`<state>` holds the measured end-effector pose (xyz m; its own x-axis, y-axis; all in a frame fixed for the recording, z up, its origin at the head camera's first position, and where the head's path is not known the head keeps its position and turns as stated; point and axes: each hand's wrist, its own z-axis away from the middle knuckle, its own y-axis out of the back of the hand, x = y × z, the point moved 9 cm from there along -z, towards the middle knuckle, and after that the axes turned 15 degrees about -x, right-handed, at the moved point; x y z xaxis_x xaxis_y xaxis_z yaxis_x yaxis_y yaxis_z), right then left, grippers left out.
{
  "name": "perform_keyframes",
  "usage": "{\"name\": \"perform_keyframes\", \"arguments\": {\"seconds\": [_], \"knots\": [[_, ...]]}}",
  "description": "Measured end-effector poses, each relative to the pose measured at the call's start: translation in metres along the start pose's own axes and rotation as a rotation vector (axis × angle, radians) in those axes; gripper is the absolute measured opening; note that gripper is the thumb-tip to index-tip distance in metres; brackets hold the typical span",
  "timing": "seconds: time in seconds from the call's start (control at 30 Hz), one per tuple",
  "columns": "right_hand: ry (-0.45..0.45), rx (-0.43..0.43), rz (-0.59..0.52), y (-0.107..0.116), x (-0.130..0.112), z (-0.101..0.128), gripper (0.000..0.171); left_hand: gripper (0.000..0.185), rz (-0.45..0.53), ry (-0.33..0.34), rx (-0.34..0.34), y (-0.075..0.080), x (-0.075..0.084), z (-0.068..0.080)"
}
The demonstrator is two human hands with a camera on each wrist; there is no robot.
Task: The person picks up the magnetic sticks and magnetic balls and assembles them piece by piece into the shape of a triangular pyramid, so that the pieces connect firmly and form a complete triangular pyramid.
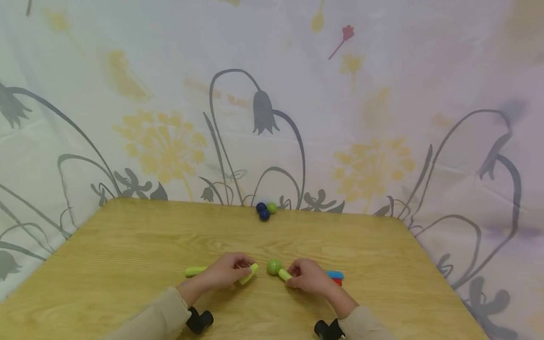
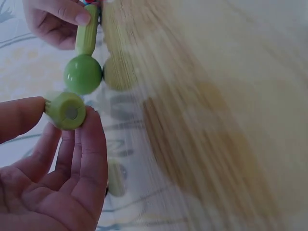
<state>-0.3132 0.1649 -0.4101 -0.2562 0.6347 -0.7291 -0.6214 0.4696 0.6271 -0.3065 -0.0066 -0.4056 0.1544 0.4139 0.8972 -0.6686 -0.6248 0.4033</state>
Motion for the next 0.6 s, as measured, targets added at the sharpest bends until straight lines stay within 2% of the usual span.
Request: {"name": "perform_keyframes", "arguments": {"seconds": [0.3,0.5,0.6], "knots": [[0.002,0.02,0.031,-0.003,-0.007,-0.008,0.019,0.021,-0.014,0.088,0.02,-0.009,-0.003,-0.008],[0.035,0.024,0.063,-0.004,-0.014,-0.01,0.02,0.022,-0.027,0.093,0.032,-0.008,-0.004,-0.01],[0.052,0.02,0.093,-0.005,-0.016,-0.009,0.019,0.025,0.034,0.093,0.028,-0.01,-0.005,-0.01]]}}
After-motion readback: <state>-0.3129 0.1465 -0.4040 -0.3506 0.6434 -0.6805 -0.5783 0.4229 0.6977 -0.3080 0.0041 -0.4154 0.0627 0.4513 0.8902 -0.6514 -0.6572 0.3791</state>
